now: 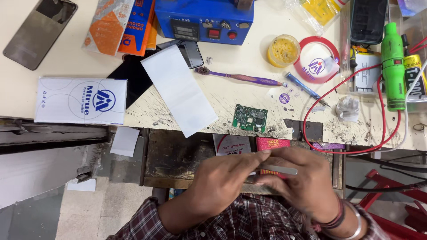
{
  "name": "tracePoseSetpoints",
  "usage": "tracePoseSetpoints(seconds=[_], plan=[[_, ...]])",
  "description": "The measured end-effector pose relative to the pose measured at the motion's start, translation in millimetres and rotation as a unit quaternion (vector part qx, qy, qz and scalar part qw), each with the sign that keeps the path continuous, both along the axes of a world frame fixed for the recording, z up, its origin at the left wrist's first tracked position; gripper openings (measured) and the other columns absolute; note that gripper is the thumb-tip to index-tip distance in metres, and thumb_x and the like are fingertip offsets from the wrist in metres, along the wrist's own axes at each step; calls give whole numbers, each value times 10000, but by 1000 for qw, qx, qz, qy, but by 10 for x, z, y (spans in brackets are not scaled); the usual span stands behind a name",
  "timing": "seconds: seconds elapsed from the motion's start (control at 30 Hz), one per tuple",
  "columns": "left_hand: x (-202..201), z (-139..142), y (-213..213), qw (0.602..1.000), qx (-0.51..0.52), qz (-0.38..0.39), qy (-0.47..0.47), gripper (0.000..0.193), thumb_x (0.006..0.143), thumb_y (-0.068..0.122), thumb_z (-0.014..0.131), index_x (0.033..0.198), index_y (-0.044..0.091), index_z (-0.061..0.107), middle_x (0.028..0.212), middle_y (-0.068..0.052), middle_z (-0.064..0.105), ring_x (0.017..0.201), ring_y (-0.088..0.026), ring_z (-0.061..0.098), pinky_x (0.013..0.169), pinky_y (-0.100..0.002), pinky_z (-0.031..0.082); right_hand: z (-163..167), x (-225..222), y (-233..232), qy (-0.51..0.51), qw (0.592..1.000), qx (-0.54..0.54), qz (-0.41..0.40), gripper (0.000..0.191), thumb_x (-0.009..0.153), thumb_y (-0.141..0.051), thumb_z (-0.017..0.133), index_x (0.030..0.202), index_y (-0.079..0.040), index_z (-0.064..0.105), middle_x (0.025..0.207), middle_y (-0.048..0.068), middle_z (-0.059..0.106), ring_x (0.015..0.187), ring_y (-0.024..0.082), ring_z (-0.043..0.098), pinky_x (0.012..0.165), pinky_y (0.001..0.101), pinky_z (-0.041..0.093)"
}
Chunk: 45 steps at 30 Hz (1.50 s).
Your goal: The person holds a green circuit board with tweezers while directing a hot air gun at it, then sets the hot air gun aside and uses a soldering iron with tweezers to work on the board's components. They continue soldering the board on the workbench.
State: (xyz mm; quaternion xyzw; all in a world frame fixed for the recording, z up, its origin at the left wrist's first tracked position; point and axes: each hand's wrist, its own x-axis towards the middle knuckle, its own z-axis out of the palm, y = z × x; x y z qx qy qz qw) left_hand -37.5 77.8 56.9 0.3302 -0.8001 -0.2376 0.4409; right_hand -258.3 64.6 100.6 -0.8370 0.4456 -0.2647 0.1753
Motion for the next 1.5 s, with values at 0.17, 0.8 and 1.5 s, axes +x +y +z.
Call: tracePoseSetpoints(seconds=[0.17, 0.8, 1.5], plan=[[74, -139, -214, 987, 97, 81, 94, 79, 1062, 96, 640, 1127, 56, 659, 1068, -102, 770, 791, -138, 766, 590, -247, 637, 199, -82, -514, 62, 993, -12, -99, 288, 851, -291, 824, 1063, -105, 765, 1007, 85, 767, 767, 246, 718, 674, 375, 556], [72, -582, -1172, 987, 74, 39, 136, 137, 1093, 54, 618, 1202, 59, 536, 1184, -116, 746, 1043, -232, 799, 833, -295, 700, -324, 94, -1971, 110, 987, -120, -17, 200, 991, -53, 734, 1139, 37, 635, 1013, 186, 657, 798, 355, 652, 650, 442, 518], [-122, -610, -1000, 976, 97, 159, 109, 119, 968, 13, 735, 1079, 3, 693, 1143, -94, 763, 1041, -209, 790, 906, -335, 645, -141, -369, -1903, 177, 954, -238, -49, 315, 925, -51, 759, 1221, -157, 783, 1036, 21, 687, 909, 260, 627, 822, 427, 491]])
